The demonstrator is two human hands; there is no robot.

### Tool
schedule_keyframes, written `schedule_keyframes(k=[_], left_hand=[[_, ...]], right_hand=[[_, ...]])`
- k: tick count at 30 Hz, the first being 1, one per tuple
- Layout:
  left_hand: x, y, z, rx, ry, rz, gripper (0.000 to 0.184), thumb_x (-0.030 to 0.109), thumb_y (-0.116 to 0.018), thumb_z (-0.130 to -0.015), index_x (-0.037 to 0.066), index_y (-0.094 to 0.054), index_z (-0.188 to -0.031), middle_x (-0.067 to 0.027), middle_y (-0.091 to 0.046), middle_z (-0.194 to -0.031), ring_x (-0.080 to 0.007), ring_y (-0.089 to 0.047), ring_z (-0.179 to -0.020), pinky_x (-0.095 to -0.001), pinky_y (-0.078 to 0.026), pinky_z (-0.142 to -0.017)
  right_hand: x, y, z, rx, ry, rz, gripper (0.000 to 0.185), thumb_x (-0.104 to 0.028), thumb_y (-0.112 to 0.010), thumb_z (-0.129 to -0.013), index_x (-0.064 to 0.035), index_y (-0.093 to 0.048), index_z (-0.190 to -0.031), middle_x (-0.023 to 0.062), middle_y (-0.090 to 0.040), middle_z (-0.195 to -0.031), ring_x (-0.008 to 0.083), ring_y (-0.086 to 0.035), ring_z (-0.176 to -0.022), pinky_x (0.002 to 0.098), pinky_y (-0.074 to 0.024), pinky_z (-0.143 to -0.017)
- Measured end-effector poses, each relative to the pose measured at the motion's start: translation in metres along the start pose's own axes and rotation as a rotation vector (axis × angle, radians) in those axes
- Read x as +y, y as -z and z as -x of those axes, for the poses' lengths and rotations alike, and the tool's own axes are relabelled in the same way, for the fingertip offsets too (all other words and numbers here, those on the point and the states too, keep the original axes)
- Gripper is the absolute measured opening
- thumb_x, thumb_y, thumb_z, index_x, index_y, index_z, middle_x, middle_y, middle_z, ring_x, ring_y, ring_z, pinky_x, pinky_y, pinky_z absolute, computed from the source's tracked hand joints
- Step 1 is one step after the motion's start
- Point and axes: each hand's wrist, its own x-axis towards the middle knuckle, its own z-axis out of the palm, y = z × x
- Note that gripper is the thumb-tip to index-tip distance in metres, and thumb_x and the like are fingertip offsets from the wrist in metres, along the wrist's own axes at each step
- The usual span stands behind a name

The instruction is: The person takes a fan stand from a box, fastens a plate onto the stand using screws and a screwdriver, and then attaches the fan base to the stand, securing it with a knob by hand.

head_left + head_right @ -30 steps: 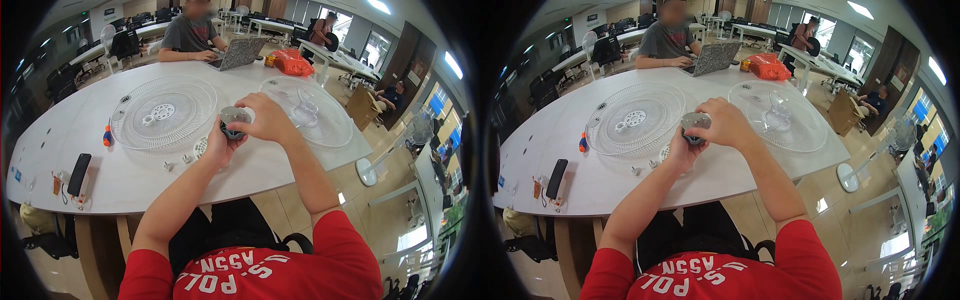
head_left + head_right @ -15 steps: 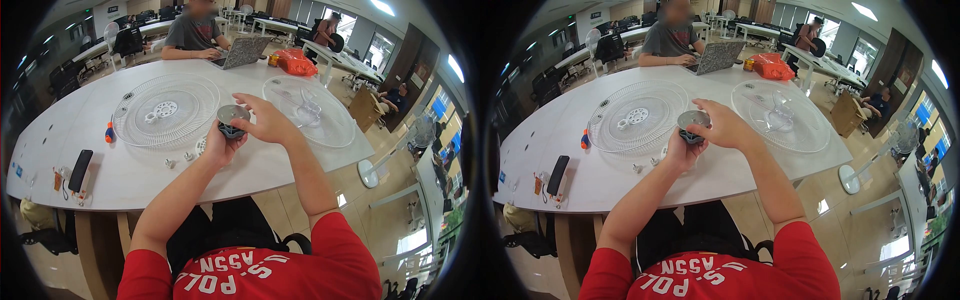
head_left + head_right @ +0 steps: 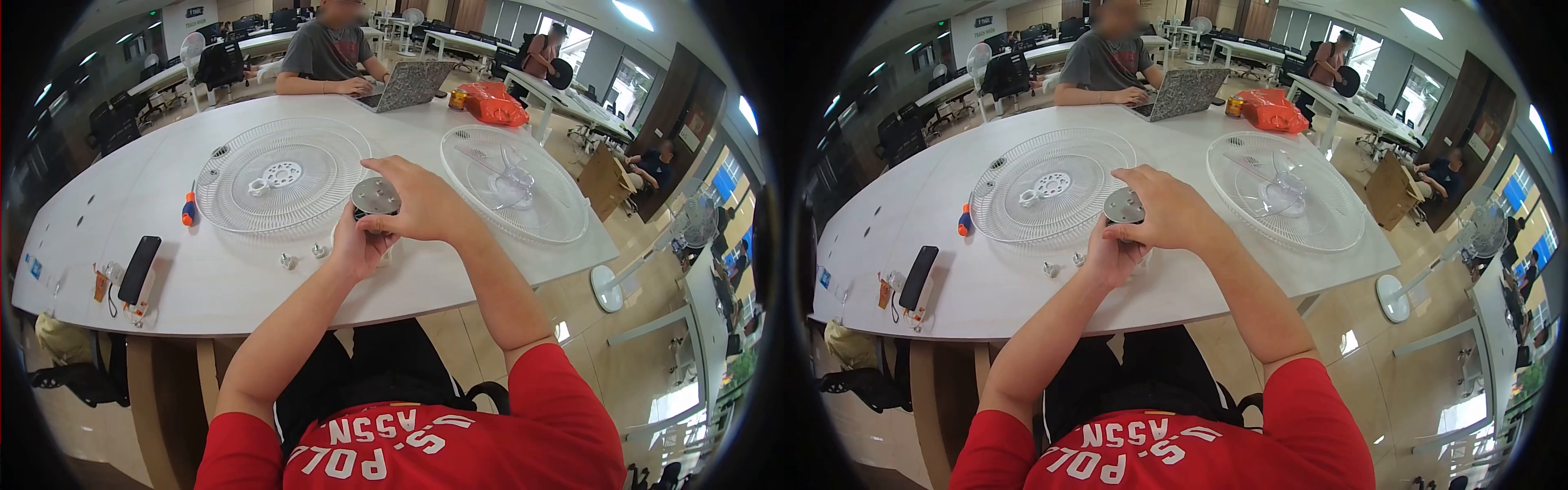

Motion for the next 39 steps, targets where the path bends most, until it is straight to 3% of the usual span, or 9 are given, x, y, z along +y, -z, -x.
schedule_keyframes(k=[6,11,18,21,24,26,29,35,39], left_hand=[[-0.001,-0.003,0.002,0.024,-0.023,-0.054,0.038,0.036,-0.029,-0.113,0.012,-0.053,-0.132,-0.0055,-0.062,-0.124,-0.0186,-0.065,-0.109,-0.0361,-0.058,-0.09],[-0.004,0.004,-0.004,0.018,0.015,-0.033,0.047,0.045,-0.028,-0.114,0.011,-0.052,-0.135,-0.0087,-0.062,-0.126,-0.02,-0.065,-0.109,-0.0363,-0.06,-0.085],[-0.003,0.002,-0.004,-0.034,0.086,0.013,0.048,0.045,-0.032,-0.113,0.005,-0.053,-0.129,-0.0116,-0.064,-0.119,-0.0235,-0.068,-0.103,-0.0353,-0.06,-0.082],[-0.006,0.001,-0.006,-0.055,0.054,0.033,0.06,0.057,-0.028,-0.111,0.005,-0.051,-0.132,-0.0129,-0.063,-0.12,-0.0262,-0.068,-0.108,-0.0358,-0.061,-0.09],[-0.013,0.004,-0.009,-0.118,-0.049,0.023,0.057,0.053,-0.041,-0.11,0.004,-0.048,-0.139,-0.0153,-0.063,-0.121,-0.0284,-0.068,-0.114,-0.0375,-0.06,-0.098],[-0.022,0.008,-0.013,-0.034,-0.252,-0.136,0.059,0.034,-0.064,-0.105,0.006,-0.035,-0.148,-0.0175,-0.063,-0.122,-0.027,-0.069,-0.115,-0.0343,-0.061,-0.095],[-0.019,-0.006,0.004,-0.027,-0.394,-0.544,0.064,0.025,-0.083,-0.091,0.003,-0.049,-0.139,-0.0154,-0.065,-0.122,-0.0241,-0.068,-0.116,-0.0354,-0.058,-0.099],[-0.027,-0.006,-0.007,-0.077,-0.174,-0.788,0.043,0.02,-0.084,-0.09,0.001,-0.062,-0.121,-0.0053,-0.071,-0.099,-0.0138,-0.07,-0.094,-0.0281,-0.056,-0.08],[-0.028,-0.019,-0.012,-0.056,-0.121,-0.866,0.031,0.02,-0.082,-0.091,0.001,-0.067,-0.11,-0.0061,-0.072,-0.099,-0.0096,-0.067,-0.086,-0.0263,-0.053,-0.074]], right_hand=[[-0.002,-0.002,-0.002,-0.031,-0.03,-0.049,0.087,-0.055,-0.083,-0.078,-0.0033,-0.056,-0.143,0.0207,-0.061,-0.138,0.0385,-0.06,-0.126,0.0435,-0.0488,-0.107],[0.002,-0.004,-0.009,-0.043,-0.008,-0.115,0.071,-0.032,-0.078,-0.077,0.0004,-0.059,-0.137,0.0216,-0.068,-0.126,0.0375,-0.066,-0.115,0.0426,-0.052,-0.101],[0.003,0.021,-0.009,0.107,0.016,-0.232,0.067,-0.026,-0.08,-0.074,-0.0011,-0.062,-0.134,0.0185,-0.069,-0.126,0.0309,-0.069,-0.111,0.0383,-0.0541,-0.097],[0.007,0.03,-0.003,0.14,-0.049,-0.291,0.068,-0.032,-0.08,-0.075,0.0008,-0.063,-0.132,0.0222,-0.068,-0.126,0.0355,-0.069,-0.11,0.0396,-0.0534,-0.099],[0.027,0.031,0.014,0.166,-0.082,-0.268,0.069,-0.033,-0.082,-0.076,0.0005,-0.062,-0.133,0.0215,-0.069,-0.126,0.0342,-0.069,-0.112,0.0398,-0.0532,-0.099],[0.044,0.031,0.033,0.236,-0.174,-0.193,0.073,-0.033,-0.084,-0.076,0.0003,-0.06,-0.136,0.0202,-0.068,-0.127,0.0329,-0.068,-0.113,0.0399,-0.0533,-0.099],[0.069,0.019,0.068,0.172,-0.277,-0.251,0.075,-0.032,-0.086,-0.075,-0.0001,-0.059,-0.138,0.0185,-0.067,-0.127,0.0309,-0.067,-0.115,0.0399,-0.0527,-0.1],[0.084,0.002,0.115,0.048,-0.308,-0.246,0.075,-0.03,-0.086,-0.075,-0.0012,-0.059,-0.139,0.0167,-0.064,-0.128,0.0295,-0.064,-0.117,0.0396,-0.0515,-0.101],[0.094,-0.007,0.126,0.056,-0.303,-0.24,0.074,-0.03,-0.086,-0.075,-0.0013,-0.059,-0.138,0.0165,-0.063,-0.127,0.0298,-0.063,-0.115,0.0398,-0.0512,-0.101]])
